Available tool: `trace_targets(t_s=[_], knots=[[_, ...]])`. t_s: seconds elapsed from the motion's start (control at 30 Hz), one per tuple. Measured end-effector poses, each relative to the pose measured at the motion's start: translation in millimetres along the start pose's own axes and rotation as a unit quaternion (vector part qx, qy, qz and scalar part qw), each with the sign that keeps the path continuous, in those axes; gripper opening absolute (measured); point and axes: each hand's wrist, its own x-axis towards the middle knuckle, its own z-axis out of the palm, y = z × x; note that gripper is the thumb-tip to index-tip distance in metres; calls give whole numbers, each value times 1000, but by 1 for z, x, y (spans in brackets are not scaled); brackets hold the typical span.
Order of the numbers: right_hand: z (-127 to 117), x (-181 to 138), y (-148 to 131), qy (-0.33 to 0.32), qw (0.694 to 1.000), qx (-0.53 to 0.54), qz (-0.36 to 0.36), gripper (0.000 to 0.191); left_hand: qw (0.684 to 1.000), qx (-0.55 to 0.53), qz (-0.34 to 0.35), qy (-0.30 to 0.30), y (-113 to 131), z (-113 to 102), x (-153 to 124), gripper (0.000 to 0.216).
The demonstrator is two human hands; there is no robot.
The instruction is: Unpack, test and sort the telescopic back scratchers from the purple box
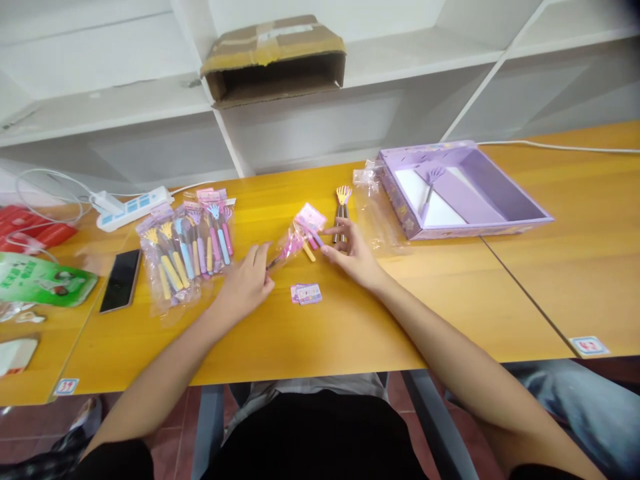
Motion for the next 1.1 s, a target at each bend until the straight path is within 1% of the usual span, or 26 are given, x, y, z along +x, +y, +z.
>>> trace_targets(t_s=[0.03,0.1,0.13,0.2,0.23,0.3,0.33,0.4,0.47,0.5,0.57,0.67,0.77,0.83,0.93,1.0,1.1], knots=[[4,-1,-2,-22,999,30,8,73,1000,-7,16,-19,4,-1,-6,72],[11,-5,-7,-58,996,68,21,60,997,-20,47,-60,10,-3,-13,64],[15,-8,-11,-67,995,76,23,52,995,-28,61,-76,13,-5,-15,56],[22,-14,-16,-69,995,65,9,42,992,-55,76,-79,17,-8,-14,39],[26,-17,-18,-74,996,45,-5,39,991,-82,73,-70,19,-9,-13,40],[33,-24,-20,-103,994,-13,-40,37,980,-183,46,-59,21,-8,-11,51],[36,-27,-20,-120,990,-46,-60,39,966,-249,28,-69,22,-6,-10,52],[41,-33,-19,-134,980,-101,-104,46,922,-371,2,-108,22,2,-11,44],[44,-37,-18,-121,975,-127,-139,48,884,-447,-7,-135,20,11,-14,39],[45,-38,-16,-111,974,-130,-150,47,873,-467,-9,-140,19,15,-17,38],[43,-38,-14,-98,975,-126,-158,45,863,-485,-17,-141,17,21,-21,38],[37,-35,-13,-85,972,-145,-164,38,863,-487,-24,-135,15,23,-25,41],[31,-33,-15,-85,949,-206,-223,29,865,-483,-26,-133,14,21,-25,45],[28,-33,-17,-95,930,-250,-252,30,868,-478,-25,-134,14,19,-25,47],[25,-35,-22,-103,922,-278,-249,30,869,-478,-22,-125,14,18,-24,48],[24,-36,-25,-105,924,-277,-244,25,868,-482,-23,-119,14,19,-25,48],[24,-34,-28,-102,929,-267,-235,28,866,-483,-22,-128,13,21,-26,48]])
